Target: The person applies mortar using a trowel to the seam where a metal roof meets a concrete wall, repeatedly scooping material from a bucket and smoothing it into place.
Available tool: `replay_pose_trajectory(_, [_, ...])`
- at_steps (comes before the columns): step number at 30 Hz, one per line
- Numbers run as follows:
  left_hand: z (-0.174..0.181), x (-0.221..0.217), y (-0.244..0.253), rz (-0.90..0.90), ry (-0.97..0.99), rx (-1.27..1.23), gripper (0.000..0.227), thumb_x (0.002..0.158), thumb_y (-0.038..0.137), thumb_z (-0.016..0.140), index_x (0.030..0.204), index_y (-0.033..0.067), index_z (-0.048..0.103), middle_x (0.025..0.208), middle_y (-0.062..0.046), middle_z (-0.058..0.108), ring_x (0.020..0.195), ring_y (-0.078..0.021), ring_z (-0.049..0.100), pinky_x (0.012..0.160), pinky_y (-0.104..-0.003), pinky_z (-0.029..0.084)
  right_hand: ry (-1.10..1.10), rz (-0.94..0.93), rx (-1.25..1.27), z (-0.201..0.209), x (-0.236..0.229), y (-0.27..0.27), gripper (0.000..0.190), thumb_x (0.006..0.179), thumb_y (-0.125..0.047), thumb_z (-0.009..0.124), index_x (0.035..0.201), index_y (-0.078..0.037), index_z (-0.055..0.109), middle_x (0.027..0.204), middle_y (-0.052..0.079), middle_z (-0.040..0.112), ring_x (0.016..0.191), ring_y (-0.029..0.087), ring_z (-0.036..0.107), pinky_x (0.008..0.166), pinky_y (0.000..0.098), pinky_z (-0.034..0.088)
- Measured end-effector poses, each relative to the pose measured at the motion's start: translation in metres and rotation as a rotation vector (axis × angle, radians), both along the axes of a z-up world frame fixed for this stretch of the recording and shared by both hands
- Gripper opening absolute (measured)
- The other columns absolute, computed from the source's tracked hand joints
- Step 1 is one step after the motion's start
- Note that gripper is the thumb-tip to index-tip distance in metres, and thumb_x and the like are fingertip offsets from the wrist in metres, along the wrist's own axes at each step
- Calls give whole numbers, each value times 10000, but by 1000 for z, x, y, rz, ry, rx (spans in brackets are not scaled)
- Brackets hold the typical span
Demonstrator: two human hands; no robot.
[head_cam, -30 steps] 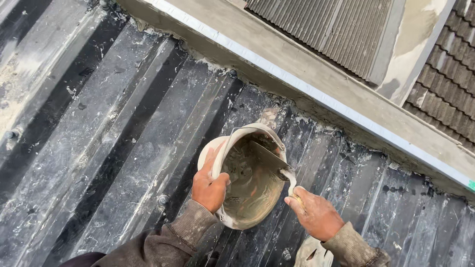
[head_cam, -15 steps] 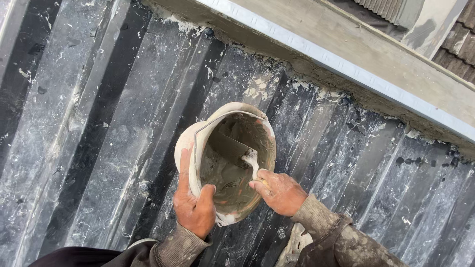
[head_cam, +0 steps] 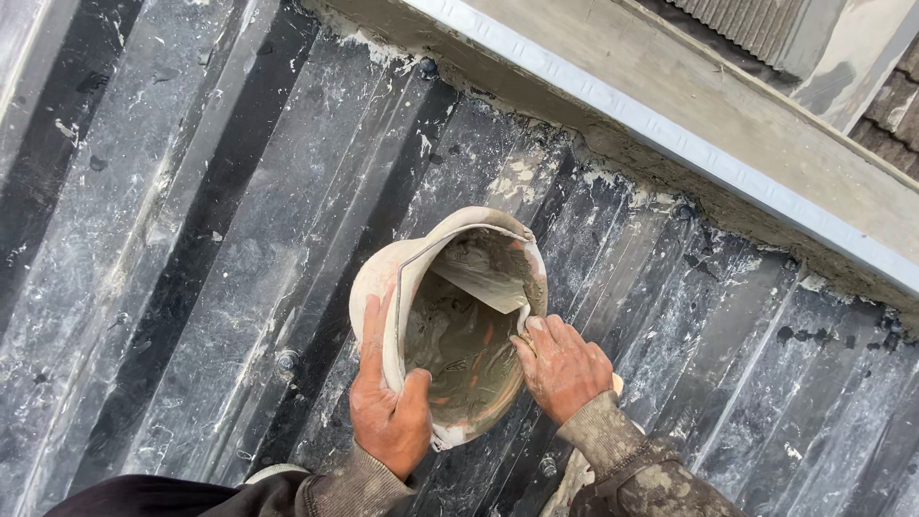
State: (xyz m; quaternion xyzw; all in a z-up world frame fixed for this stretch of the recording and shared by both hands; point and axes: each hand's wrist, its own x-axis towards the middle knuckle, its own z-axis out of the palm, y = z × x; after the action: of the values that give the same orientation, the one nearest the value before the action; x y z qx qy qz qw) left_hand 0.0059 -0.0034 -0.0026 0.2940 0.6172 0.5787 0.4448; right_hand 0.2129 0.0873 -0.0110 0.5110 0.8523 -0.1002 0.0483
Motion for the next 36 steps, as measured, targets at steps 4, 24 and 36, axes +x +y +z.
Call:
replay_pose_trajectory(4, [0, -3, -1, 37, -115, -73, 875, 783, -52, 500, 1613, 11, 232, 1578, -203, 458, 1393, -261, 517, 1126, -359, 420, -125, 84, 153, 4, 20, 4, 242, 885, -328, 744, 1033, -150, 676, 870, 14, 622, 838, 179, 675, 596, 364, 481])
replay_pose_trajectory(24, [-5, -17, 41, 368, -254, -157, 686, 782, -123, 482, 1465, -83, 520, 1310, -164, 663, 1127, -221, 666, 912, -312, 541, -341, -25, 400, 4, 195, 160, 280, 957, -444, 680, 1001, -169, 709, 826, 10, 638, 784, 207, 656, 610, 381, 481])
replay_pose_trajectory(36, [-5, -23, 44, 323, -182, -164, 753, 748, -146, 481, 1497, -93, 524, 1348, -185, 657, 1168, -244, 660, 900, -307, 542, -493, -136, 314, 54, 175, 187, 363, 1035, -503, 539, 1007, -185, 712, 884, 40, 706, 791, 279, 720, 650, 464, 540])
